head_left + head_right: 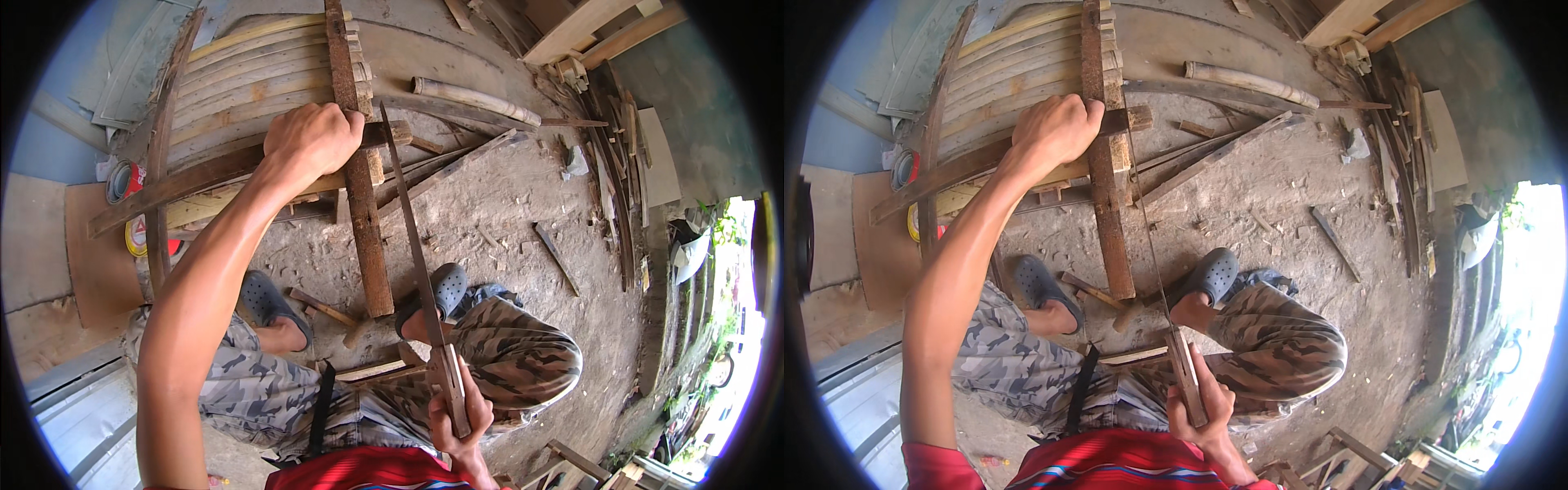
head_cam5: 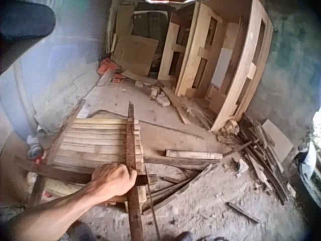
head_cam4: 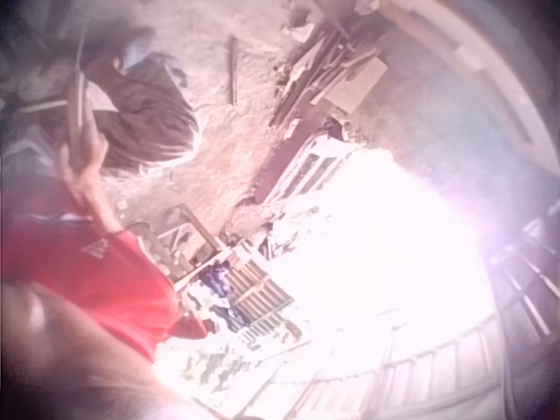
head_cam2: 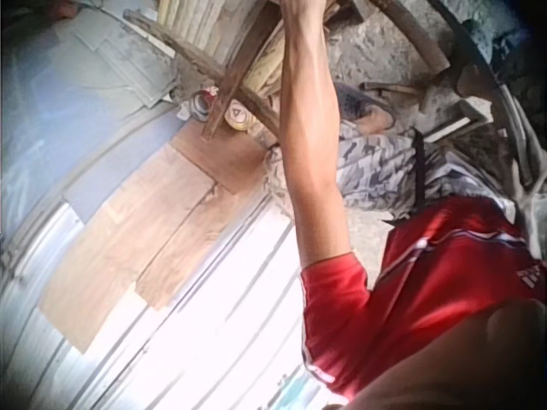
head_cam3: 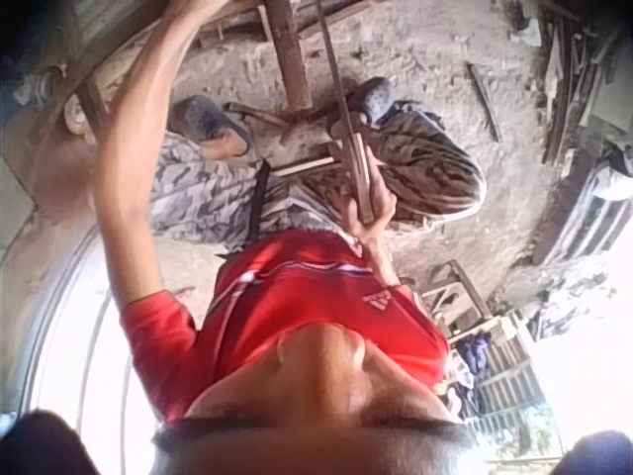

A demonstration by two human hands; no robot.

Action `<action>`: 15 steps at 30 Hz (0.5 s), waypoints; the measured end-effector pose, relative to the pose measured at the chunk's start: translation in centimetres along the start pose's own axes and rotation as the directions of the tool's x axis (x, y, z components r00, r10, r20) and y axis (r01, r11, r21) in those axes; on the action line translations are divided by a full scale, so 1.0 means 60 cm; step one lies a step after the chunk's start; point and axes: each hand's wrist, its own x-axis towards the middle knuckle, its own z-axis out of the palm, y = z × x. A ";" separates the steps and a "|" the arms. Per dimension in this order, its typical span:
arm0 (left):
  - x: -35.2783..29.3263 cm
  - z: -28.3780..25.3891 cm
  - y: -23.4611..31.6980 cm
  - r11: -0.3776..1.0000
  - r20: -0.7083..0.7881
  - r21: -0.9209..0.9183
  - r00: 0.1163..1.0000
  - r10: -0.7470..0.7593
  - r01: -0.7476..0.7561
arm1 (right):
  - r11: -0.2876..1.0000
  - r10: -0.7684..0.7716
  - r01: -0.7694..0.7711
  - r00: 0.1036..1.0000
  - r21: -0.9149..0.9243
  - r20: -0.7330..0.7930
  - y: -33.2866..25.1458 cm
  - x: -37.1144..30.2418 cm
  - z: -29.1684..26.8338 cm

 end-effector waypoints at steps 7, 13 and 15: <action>0.011 0.018 -0.008 0.993 -0.142 -0.037 0.984 0.106 -0.112 | 0.981 -0.090 0.108 0.989 0.163 -0.117 -0.017 0.234 0.086; 0.011 0.020 -0.022 0.998 -0.097 -0.026 0.993 0.060 -0.063 | 0.984 -0.009 0.017 0.999 0.180 -0.046 0.008 0.129 0.083; 0.005 0.012 -0.013 0.999 -0.033 -0.033 0.999 0.020 -0.021 | 0.997 0.006 -0.005 1.000 0.071 -0.020 0.009 0.048 0.050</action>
